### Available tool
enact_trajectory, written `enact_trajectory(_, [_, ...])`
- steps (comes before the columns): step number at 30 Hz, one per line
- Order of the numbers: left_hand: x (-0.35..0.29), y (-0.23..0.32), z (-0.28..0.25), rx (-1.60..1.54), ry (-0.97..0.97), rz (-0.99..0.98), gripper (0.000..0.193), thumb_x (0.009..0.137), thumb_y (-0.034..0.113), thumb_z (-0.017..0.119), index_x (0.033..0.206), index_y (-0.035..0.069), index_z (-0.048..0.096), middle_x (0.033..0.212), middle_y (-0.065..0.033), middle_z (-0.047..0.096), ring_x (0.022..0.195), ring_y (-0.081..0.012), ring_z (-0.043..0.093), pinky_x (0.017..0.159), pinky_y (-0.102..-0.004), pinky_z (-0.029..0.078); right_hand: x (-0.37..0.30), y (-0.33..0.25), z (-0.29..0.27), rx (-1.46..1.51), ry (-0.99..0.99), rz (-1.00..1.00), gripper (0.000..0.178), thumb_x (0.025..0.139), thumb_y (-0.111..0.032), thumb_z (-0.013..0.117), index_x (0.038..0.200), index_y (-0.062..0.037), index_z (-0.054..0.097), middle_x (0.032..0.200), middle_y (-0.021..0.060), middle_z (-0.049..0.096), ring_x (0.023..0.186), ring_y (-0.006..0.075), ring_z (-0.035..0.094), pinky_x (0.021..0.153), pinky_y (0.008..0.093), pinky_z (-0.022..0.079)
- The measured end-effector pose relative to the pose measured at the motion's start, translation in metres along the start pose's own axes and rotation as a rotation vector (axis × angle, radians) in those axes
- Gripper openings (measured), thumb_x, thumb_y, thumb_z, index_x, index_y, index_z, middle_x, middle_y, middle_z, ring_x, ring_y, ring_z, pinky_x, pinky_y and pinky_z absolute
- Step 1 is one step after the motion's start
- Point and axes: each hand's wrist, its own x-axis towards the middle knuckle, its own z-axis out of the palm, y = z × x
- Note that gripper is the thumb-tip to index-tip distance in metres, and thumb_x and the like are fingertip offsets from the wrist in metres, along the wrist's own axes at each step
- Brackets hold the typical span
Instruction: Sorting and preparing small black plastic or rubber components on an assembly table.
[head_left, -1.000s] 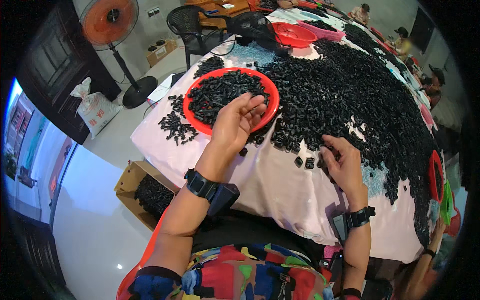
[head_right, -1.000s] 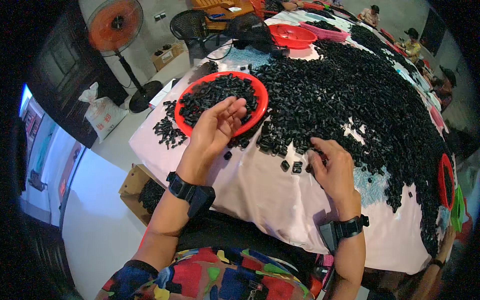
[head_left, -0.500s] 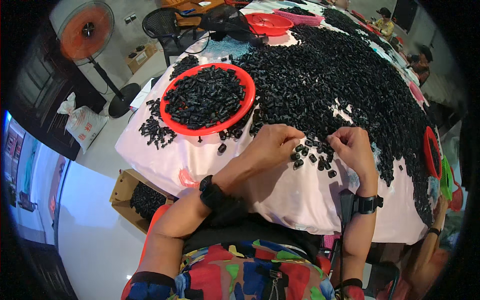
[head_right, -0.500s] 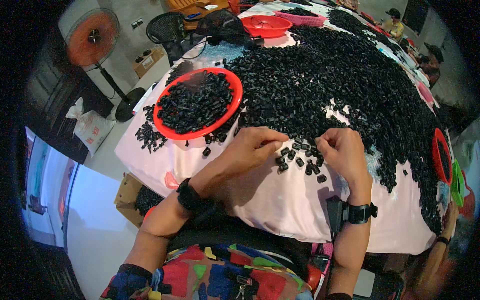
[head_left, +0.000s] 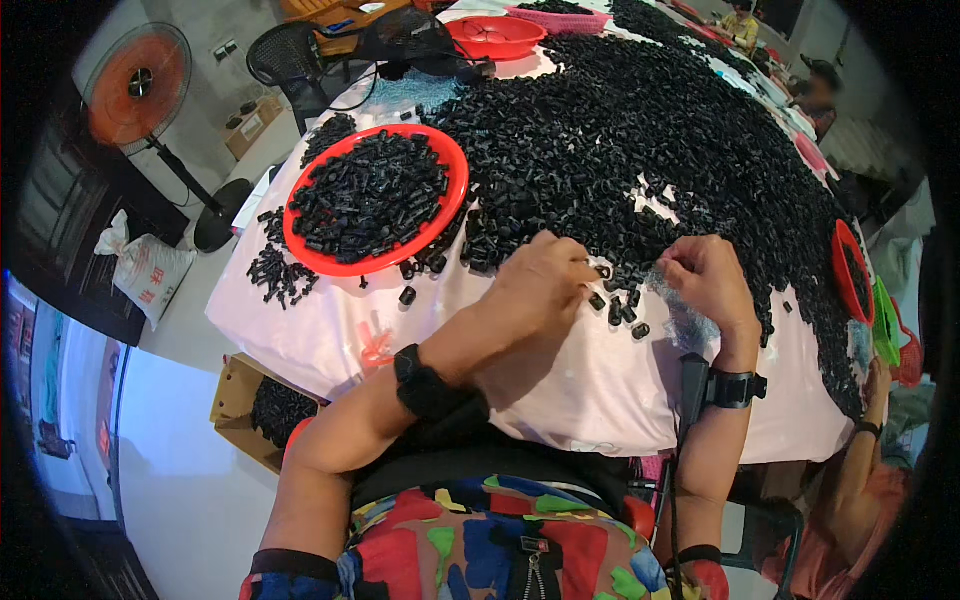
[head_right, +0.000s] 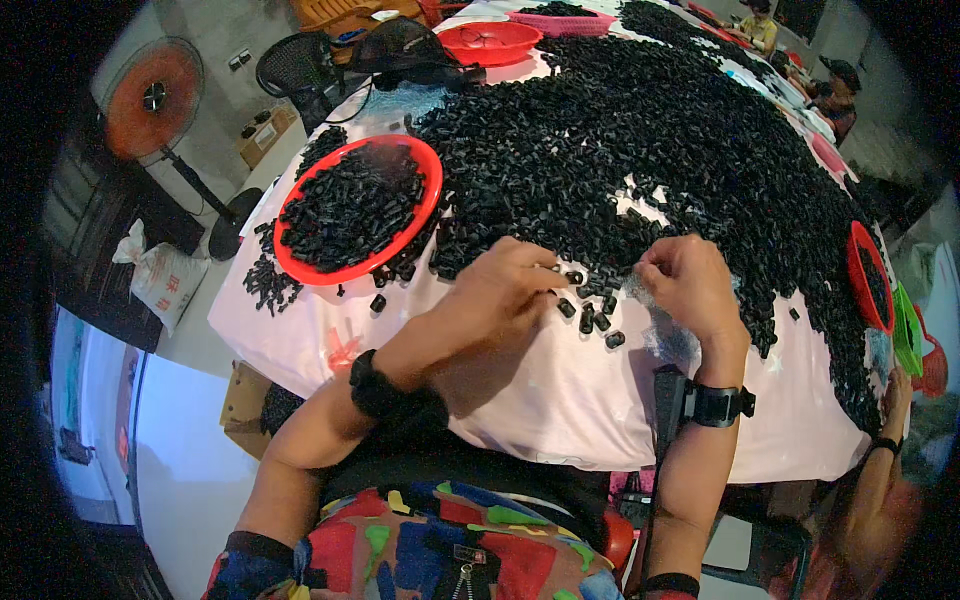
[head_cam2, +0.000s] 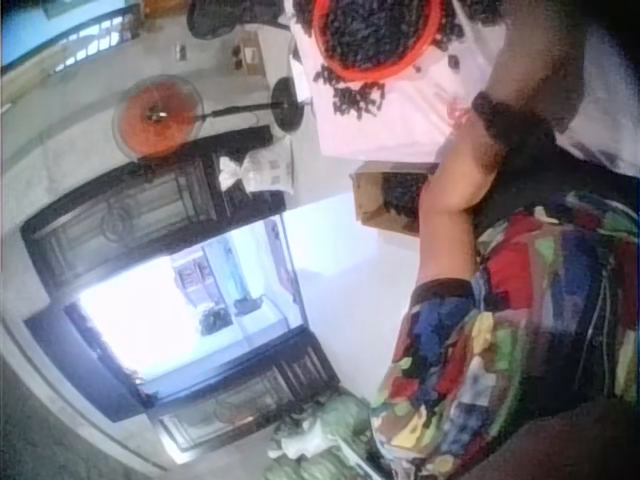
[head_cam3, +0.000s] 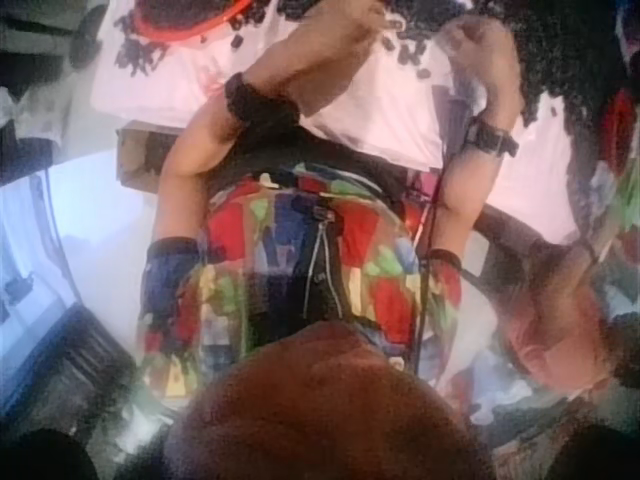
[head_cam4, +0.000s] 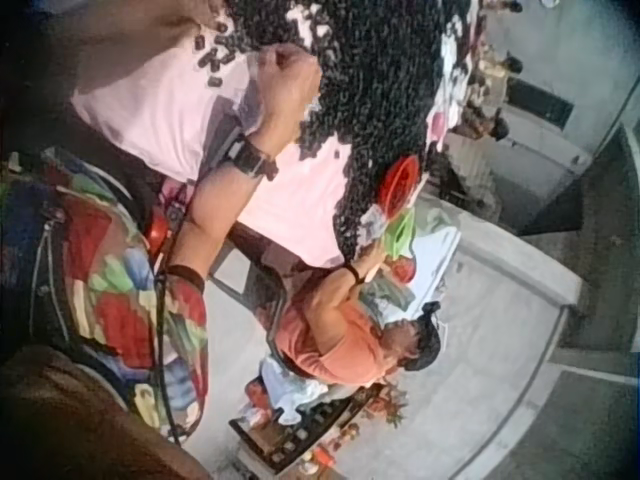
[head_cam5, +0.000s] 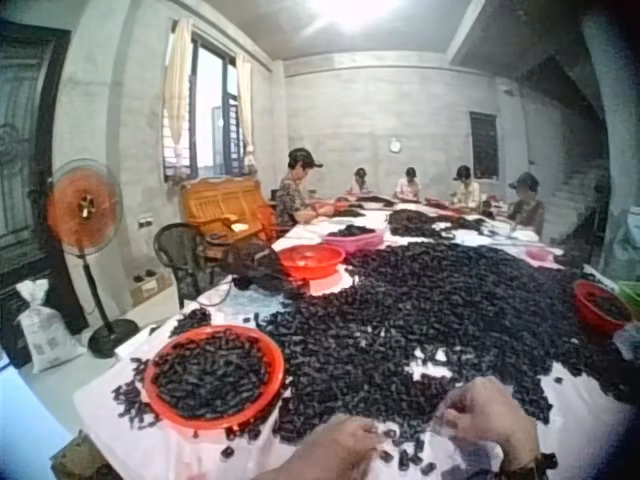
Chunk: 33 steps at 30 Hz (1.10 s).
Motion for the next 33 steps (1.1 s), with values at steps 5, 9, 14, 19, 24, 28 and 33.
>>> enact_trajectory(5, [-0.013,-0.006,-0.021,-0.158,0.194,-0.146,0.024,0.084,0.007,0.069,0.108,0.002,0.07,0.105,-0.0128,0.067,0.099,-0.0318,0.062,0.087,-0.0402,0.051,-0.004,0.0,-0.005,-0.023,-0.112,0.017,0.013,0.076,-0.008,0.078,0.083,0.0019,0.072,0.064,0.0049,0.065,0.058,0.0088,0.059,0.056,0.0273,0.047])
enact_trajectory(9, [-0.024,-0.017,-0.032,-0.105,0.216,-0.263,0.018,0.086,0.005,0.065,0.102,-0.001,0.071,0.1,-0.0162,0.067,0.096,-0.032,0.063,0.083,-0.0392,0.051,-0.002,-0.009,0.0,-0.035,-0.158,0.001,0.018,0.07,-0.015,0.082,0.082,-0.0033,0.075,0.072,0.0112,0.072,0.064,0.0226,0.069,0.063,0.0345,0.052])
enact_trajectory(14, [-0.029,-0.03,-0.037,-0.097,0.286,-0.282,0.018,0.087,0.006,0.066,0.102,0.0,0.073,0.098,-0.0144,0.067,0.098,-0.0307,0.063,0.085,-0.0398,0.051,-0.001,-0.012,0.005,-0.065,-0.137,-0.015,0.016,0.071,-0.014,0.079,0.082,-0.0031,0.075,0.07,0.0124,0.07,0.065,0.0246,0.069,0.064,0.0348,0.052])
enact_trajectory(19, [-0.031,-0.022,-0.032,-0.023,0.257,-0.275,0.019,0.085,0.006,0.067,0.102,0.002,0.074,0.095,-0.0143,0.064,0.097,-0.0308,0.062,0.083,-0.04,0.05,-0.001,-0.016,0.009,-0.099,-0.164,-0.027,0.014,0.073,-0.013,0.075,0.082,-0.0017,0.074,0.069,0.0136,0.069,0.064,0.0246,0.069,0.063,0.0345,0.052])
enact_trajectory(24, [-0.03,-0.028,-0.034,-0.059,0.264,-0.277,0.022,0.082,0.01,0.07,0.103,0.003,0.074,0.095,-0.0145,0.061,0.096,-0.0318,0.06,0.083,-0.0412,0.049,0.001,-0.008,0.006,0.074,-0.114,-0.04,0.011,0.083,-0.005,0.069,0.089,0.0035,0.071,0.07,0.0029,0.068,0.064,0.0062,0.059,0.058,0.0266,0.047])
enact_trajectory(28, [-0.039,-0.031,-0.039,0.013,0.214,-0.267,0.023,0.081,0.012,0.072,0.103,0.004,0.074,0.092,-0.014,0.06,0.096,-0.0319,0.06,0.082,-0.0418,0.049,-0.001,-0.013,0.012,0.228,-0.039,-0.082,0.013,0.087,-0.004,0.065,0.095,0.0048,0.071,0.075,0.0001,0.067,0.067,0.0048,0.056,0.059,0.0244,0.046])
enact_trajectory(33, [-0.039,-0.025,-0.037,-0.029,0.285,-0.35,0.02,0.08,0.012,0.074,0.1,0.004,0.075,0.091,-0.0132,0.062,0.093,-0.0306,0.061,0.08,-0.0401,0.05,-0.001,-0.01,0.007,0.187,-0.085,-0.062,0.012,0.09,-0.007,0.067,0.093,0.0039,0.07,0.074,-0.0031,0.063,0.068,0.0044,0.053,0.061,0.023,0.044])
